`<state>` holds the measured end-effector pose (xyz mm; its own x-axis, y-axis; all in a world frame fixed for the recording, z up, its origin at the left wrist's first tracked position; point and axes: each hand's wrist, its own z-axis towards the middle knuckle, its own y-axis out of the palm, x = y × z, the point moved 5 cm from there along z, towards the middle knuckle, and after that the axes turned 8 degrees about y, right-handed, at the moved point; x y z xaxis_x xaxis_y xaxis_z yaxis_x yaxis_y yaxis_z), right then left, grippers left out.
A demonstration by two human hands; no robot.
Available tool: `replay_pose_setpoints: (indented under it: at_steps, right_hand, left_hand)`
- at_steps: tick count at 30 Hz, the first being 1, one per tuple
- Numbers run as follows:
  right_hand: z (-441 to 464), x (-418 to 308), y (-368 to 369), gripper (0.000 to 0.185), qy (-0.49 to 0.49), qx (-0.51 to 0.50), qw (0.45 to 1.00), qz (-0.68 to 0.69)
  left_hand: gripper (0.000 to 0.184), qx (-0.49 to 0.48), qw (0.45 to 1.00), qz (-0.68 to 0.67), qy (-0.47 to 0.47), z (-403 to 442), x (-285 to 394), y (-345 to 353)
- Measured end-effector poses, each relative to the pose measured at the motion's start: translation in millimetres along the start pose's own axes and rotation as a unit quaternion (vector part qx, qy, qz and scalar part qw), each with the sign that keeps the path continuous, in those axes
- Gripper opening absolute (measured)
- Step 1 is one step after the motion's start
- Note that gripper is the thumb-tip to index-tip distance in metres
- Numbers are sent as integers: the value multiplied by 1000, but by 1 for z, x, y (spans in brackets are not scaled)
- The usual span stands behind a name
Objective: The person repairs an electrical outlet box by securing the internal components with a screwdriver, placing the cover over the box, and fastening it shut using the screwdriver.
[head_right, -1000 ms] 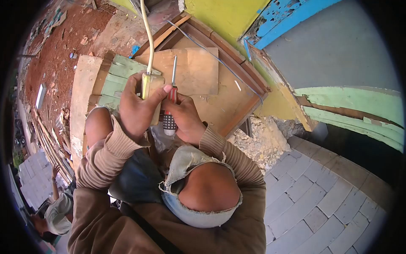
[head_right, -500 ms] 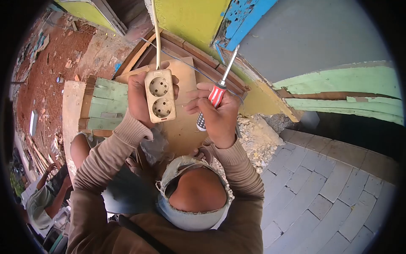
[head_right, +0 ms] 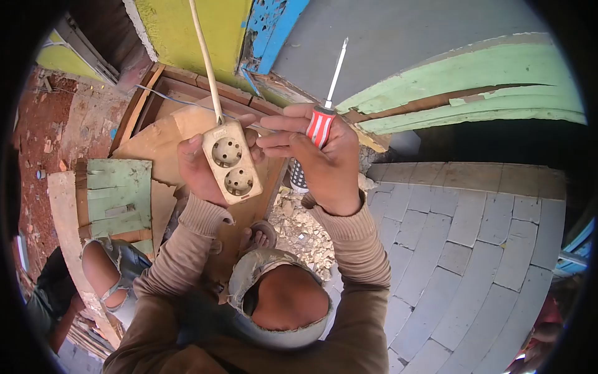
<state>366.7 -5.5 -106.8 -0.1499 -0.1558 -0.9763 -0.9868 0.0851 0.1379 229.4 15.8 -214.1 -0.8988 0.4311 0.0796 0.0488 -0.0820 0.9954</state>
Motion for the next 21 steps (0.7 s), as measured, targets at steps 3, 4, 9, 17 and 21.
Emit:
replay_pose_setpoints:
  at_steps: [3, 4, 9, 17, 21]
  right_hand:
    - [1, 13, -7, 25, -35, 55, 998, 2]
    - [0, 18, -9, 20, -38, 71, 997, -19]
    - [5, 29, -7, 15, 1, 3, 997, 77]
    - [6, 31, 3, 14, 145, -107, 967, 182]
    - [3, 32, -6, 18, 138, -90, 977, 133]
  left_hand:
    - [80, 2, 999, -44, -10, -3, -7, 6]
    - [80, 5, 999, -41, -14, -5, -9, 9]
    - [68, 108, 994, -3, 5, -12, -6, -3]
    - [60, 8, 987, -138, -83, -17, -9, 3]
    - [96, 39, 995, 23, -92, -14, -10, 17]
